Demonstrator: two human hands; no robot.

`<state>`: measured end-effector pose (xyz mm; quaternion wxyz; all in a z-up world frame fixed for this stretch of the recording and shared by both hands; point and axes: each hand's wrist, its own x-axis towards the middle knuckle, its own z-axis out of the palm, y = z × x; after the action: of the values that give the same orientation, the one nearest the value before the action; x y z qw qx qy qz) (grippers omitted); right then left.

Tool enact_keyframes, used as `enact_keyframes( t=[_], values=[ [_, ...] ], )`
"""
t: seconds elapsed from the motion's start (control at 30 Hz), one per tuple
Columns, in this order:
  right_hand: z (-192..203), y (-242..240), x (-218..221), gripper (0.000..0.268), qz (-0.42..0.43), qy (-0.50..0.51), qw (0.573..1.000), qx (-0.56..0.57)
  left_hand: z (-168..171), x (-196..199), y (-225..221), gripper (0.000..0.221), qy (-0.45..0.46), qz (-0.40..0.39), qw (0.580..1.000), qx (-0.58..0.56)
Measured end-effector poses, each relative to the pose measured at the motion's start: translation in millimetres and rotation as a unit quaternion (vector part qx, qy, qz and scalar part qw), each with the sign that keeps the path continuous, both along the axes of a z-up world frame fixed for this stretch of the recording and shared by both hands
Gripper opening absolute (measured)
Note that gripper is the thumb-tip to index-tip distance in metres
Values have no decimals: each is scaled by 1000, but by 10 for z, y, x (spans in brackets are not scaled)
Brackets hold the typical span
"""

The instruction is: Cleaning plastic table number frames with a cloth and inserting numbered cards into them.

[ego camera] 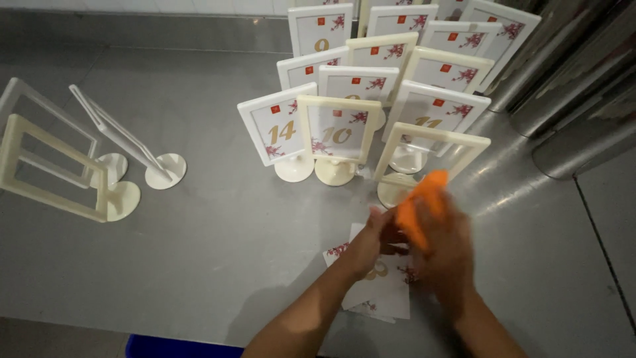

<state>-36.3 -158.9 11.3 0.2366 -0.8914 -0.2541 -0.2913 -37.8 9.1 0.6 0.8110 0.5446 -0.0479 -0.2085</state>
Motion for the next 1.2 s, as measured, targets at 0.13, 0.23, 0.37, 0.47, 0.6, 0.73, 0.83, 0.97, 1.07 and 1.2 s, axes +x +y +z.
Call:
enact_keyframes(
  t=[0.13,0.23,0.37,0.47,0.6,0.73,0.83,0.97,1.07,1.2],
  values=[
    [-85,120,-32,59,179,52,982,0,-183,89,50,94,156,29,969,-192],
    [-167,120,1,62,217,34,975,-25,-331,136,97,94,111,20,919,-378],
    [33,149,-90,69,-48,105,990,-78,-294,143,67,81,68,-42,905,-419],
    [-31,51,11,68,-32,82,995,-42,-63,95,95,83,27,-35,960,-278],
    [-444,-51,91,87,153,59,981,-106,-140,102,152,68,63,-2,893,-446],
    [21,141,-125,70,225,103,967,-55,51,102,201,80,61,43,919,-387],
    [176,166,-133,59,105,128,984,-65,130,112,207,84,64,73,931,-351],
    [279,192,-162,63,52,196,977,-71,-5,159,230,90,8,58,932,-357],
    [81,88,-112,70,292,190,935,-62,278,74,293,86,35,133,940,-311],
    [-183,5,3,70,337,133,932,-26,-16,194,322,89,49,111,905,-409]
  ],
)
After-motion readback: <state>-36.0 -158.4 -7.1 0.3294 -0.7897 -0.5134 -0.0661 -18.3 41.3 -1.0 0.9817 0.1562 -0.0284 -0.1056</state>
